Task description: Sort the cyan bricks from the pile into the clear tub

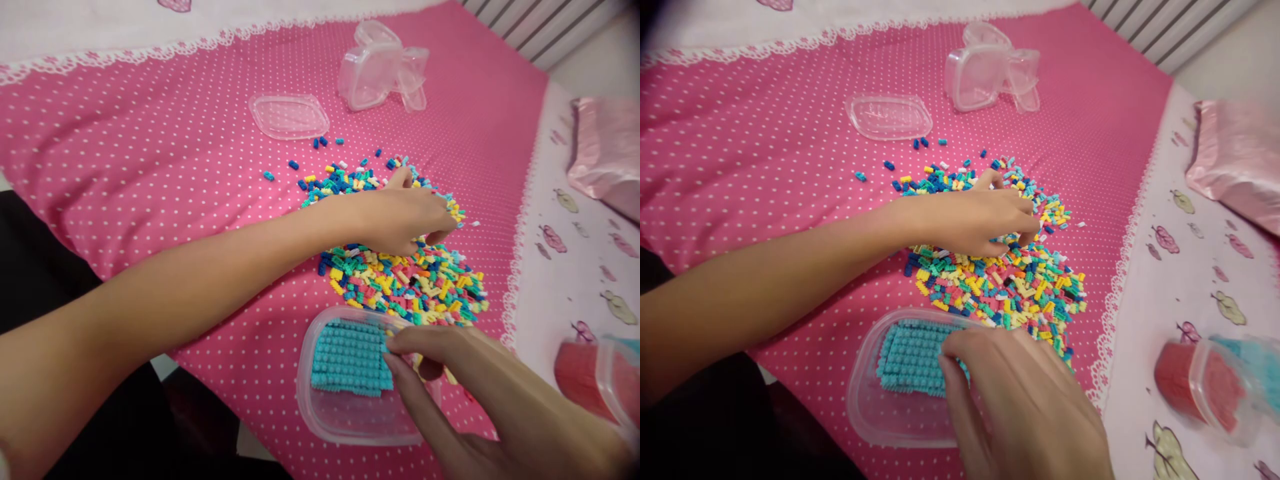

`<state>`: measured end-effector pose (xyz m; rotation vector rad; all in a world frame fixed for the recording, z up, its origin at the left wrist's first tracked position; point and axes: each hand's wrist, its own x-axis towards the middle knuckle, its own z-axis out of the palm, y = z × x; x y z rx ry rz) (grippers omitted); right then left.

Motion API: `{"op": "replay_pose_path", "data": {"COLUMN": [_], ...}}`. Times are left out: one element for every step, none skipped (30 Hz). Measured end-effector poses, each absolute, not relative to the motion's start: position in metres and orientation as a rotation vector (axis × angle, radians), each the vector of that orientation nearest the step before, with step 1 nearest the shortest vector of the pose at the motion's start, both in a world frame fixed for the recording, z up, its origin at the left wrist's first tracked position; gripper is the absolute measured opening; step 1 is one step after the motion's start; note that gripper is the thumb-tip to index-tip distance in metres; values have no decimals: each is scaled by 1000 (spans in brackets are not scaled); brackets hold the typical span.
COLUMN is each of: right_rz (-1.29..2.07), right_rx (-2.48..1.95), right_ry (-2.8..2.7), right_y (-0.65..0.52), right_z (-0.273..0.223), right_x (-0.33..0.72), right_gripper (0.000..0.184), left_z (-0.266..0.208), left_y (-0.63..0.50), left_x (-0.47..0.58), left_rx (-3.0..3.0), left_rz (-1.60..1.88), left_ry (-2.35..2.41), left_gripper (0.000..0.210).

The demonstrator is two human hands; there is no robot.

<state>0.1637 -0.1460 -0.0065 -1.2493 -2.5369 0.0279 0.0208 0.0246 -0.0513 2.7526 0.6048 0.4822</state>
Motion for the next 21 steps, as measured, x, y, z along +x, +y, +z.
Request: {"op": "replay_pose_path", "data": {"right_rz": [57,89,118,133,144,150,145,142,135,124,104,64,5,-65,-136,-189,-231,-262,-288,-314,-340], "right_rx": [-1248,-1244,-1238,-1229,-1223,-1214,-1200,-1189,-1175,-1168,-1170,-1178,-1208,-1250,-1305,-1371,-1434,-1484,-1509,-1498,-1469], "right_ry": [-2546,-2561,-2579,-2596,-2611,-2624,-2631,-2641,-2648,-2651,-2655,-2655,-2647,-2628,-2598,-2569,-2537,-2512,-2498,-2498,-2506], "right_y": [-146,-145,-144,-144,-144,-144,-144,-144,-144,-145,-146,-148,-150,-152,-154,-157,-159,-161,-162,-163,-164], "right_z": [-7,-7,-8,-9,-10,-11,-12,-13,-14,-16,-17,-18,-18,-19,-20,-20,-21,-23,-24,-26,-28], "right_x": [162,161,160,160,161,162,163,165,166,166,166,164,162,158,154,150,146,143,142,141,143], "right_gripper": [8,9,10,13,14,16,17,18,19,20,21,22,23,24,24,24,25,26,27,27,27], "left_z": [-52,-52,-52,-52,-52,-53,-53,-53,-53,-53,-53,-53,-53,-52,-51,-50,-49,-48,-46,-45,-45], "left_y": [25,25,25,25,25,25,25,25,26,26,26,26,26,25,25,24,24,23,22,21,21], "left_x": [21,21,20,20,20,20,20,20,20,20,20,20,21,21,21,21,21,21,21,21,21], "left_rx": [2751,2748,2744,2741,2737,2734,2730,2728,2727,2726,2726,2727,2728,2731,2735,2739,2743,2747,2752,2755,2759], "left_rz": [493,503,509,510,512,515,519,524,529,535,540,542,541,536,523,506,485,460,437,421,415], "left_ry": [598,595,595,596,597,597,595,590,584,578,574,573,577,582,587,592,597,604,614,624,634], "left_gripper": [27,26,26,26,27,27,27,27,27,27,27,27,27,27,27,27,26,26,27,27,29]}}
